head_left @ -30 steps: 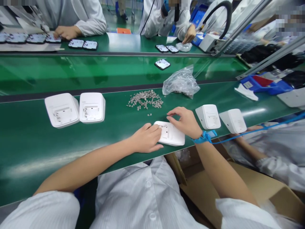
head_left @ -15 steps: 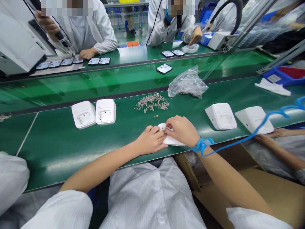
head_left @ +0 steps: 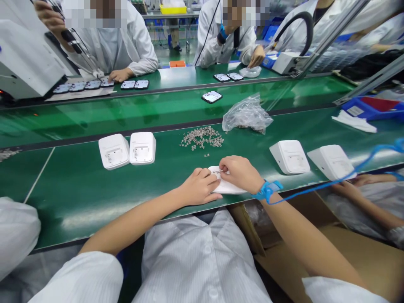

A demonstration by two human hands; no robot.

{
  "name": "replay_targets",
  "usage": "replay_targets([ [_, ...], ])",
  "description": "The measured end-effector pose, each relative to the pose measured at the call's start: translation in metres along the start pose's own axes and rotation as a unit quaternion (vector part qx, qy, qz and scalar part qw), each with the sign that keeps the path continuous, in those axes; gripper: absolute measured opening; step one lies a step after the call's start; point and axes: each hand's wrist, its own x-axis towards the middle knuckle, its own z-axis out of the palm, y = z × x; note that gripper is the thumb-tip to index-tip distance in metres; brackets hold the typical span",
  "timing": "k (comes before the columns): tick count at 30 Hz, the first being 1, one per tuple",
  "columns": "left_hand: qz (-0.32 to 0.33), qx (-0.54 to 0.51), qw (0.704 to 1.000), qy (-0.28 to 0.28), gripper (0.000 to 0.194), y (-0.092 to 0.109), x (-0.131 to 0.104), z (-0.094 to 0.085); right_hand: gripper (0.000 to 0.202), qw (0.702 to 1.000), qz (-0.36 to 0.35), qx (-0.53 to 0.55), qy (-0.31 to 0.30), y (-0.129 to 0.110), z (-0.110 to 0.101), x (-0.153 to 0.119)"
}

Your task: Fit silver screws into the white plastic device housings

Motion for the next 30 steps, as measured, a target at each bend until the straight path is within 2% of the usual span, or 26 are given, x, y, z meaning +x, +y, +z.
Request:
replay_targets([
  [2, 0.001, 0.008, 1.0, -0.005, 0.058, 0.003, -0.003, -0.004, 0.013, 1.0, -0.023, 0.004, 0.008, -0.003, 0.001, -0.002],
  [4, 0.008, 0.017, 1.0, -0.01, 0.061, 0.009, -0.014, -0.012, 0.01, 0.996, -0.08, 0.032, 0.024, -0.005, 0.003, -0.006],
  [6, 0.007, 0.026, 1.0, -0.01, 0.063, 0.018, -0.032, -0.021, 0.005, 0.984, -0.144, 0.089, 0.048, -0.007, 0.005, -0.009],
  [8, -0.02, 0.047, 0.999, 0.0, 0.062, 0.028, -0.056, -0.032, 0.006, 0.969, -0.187, 0.144, 0.077, -0.008, 0.009, -0.01],
  [10, -0.077, 0.081, 0.994, 0.018, 0.057, 0.038, -0.082, -0.042, 0.008, 0.955, -0.208, 0.188, 0.096, -0.011, 0.012, -0.009],
  [13, -0.196, 0.118, 0.973, 0.036, 0.052, 0.054, -0.113, -0.054, 0.007, 0.94, -0.225, 0.235, 0.1, -0.024, 0.016, 0.001],
  [16, -0.309, 0.108, 0.945, 0.028, 0.05, 0.066, -0.126, -0.059, 0.01, 0.929, -0.25, 0.259, 0.083, -0.047, 0.02, 0.033],
  [20, -0.383, 0.101, 0.917, 0.045, 0.049, 0.075, -0.116, -0.053, 0.019, 0.922, -0.295, 0.233, 0.095, -0.082, 0.028, 0.121],
  [24, -0.416, 0.137, 0.899, 0.018, 0.061, 0.061, -0.089, -0.042, 0.025, 0.941, -0.215, 0.215, 0.146, -0.103, 0.036, 0.213],
  [27, -0.42, 0.158, 0.894, -0.011, 0.062, 0.034, -0.071, -0.038, 0.025, 0.931, -0.167, 0.26, 0.194, -0.106, 0.041, 0.239],
  [30, -0.433, 0.172, 0.884, -0.033, 0.058, 0.007, -0.059, -0.037, 0.019, 0.919, -0.143, 0.284, 0.234, -0.099, 0.044, 0.228],
])
